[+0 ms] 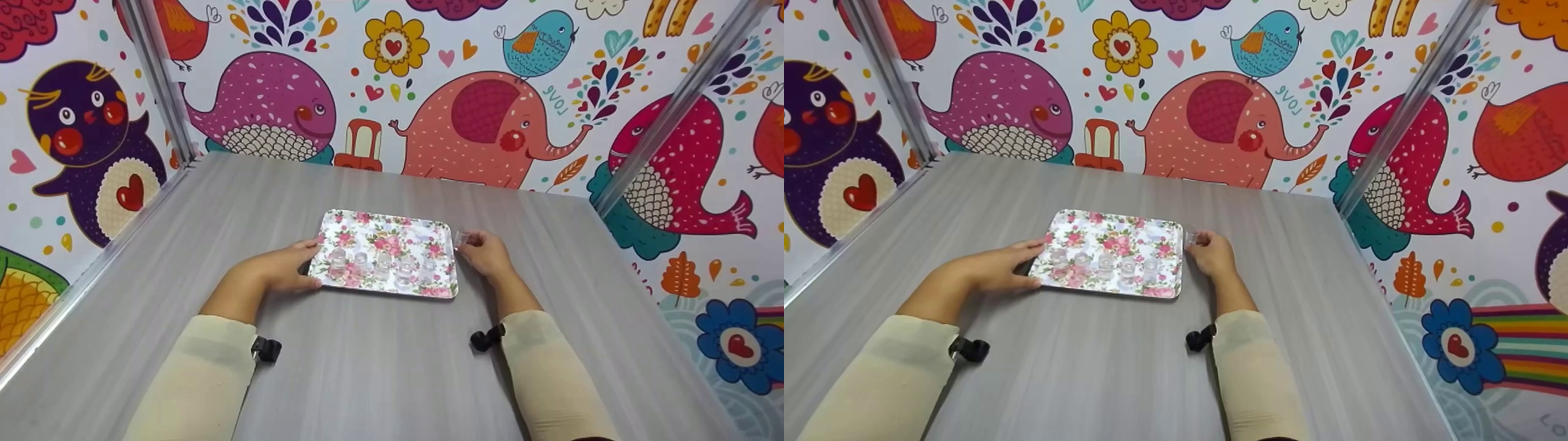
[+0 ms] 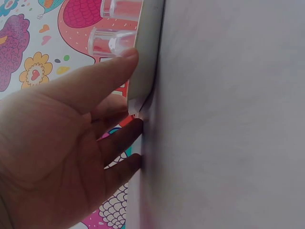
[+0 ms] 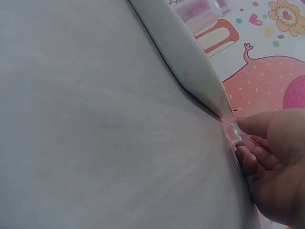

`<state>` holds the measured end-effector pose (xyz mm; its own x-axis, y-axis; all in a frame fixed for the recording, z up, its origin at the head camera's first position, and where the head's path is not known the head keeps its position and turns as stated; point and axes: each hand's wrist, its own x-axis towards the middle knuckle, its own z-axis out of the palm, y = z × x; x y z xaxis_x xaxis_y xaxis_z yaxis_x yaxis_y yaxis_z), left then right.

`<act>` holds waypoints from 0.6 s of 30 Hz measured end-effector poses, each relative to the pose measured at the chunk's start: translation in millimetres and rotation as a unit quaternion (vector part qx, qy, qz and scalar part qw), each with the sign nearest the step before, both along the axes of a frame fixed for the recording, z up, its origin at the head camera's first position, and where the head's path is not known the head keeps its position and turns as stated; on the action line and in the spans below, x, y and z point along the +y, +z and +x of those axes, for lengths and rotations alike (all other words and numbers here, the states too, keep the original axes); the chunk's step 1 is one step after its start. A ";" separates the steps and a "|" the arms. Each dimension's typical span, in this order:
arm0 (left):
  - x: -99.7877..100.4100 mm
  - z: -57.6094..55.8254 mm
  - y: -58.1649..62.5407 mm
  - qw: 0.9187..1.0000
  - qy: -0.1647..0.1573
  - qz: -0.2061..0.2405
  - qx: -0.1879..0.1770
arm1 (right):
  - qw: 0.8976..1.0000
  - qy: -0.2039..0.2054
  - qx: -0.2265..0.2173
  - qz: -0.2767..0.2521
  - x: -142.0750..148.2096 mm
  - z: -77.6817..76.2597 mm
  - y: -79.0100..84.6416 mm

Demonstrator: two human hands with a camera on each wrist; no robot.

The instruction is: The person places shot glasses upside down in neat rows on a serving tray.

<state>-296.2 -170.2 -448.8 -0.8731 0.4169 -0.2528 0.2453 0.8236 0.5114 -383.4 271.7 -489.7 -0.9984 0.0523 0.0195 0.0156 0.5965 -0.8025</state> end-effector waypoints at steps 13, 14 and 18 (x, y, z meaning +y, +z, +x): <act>0.2 0.5 0.4 1.000 0.002 0.004 -0.001 | 0.997 0.005 -0.027 -0.078 -2.4 27.6 31.3; 0.2 0.5 0.3 1.000 0.002 0.004 -0.001 | 0.997 0.010 -0.027 -0.076 -2.3 31.0 34.1; 0.8 0.8 0.2 1.000 0.005 0.001 -0.001 | 0.996 0.030 -0.033 -0.073 -0.7 44.0 43.9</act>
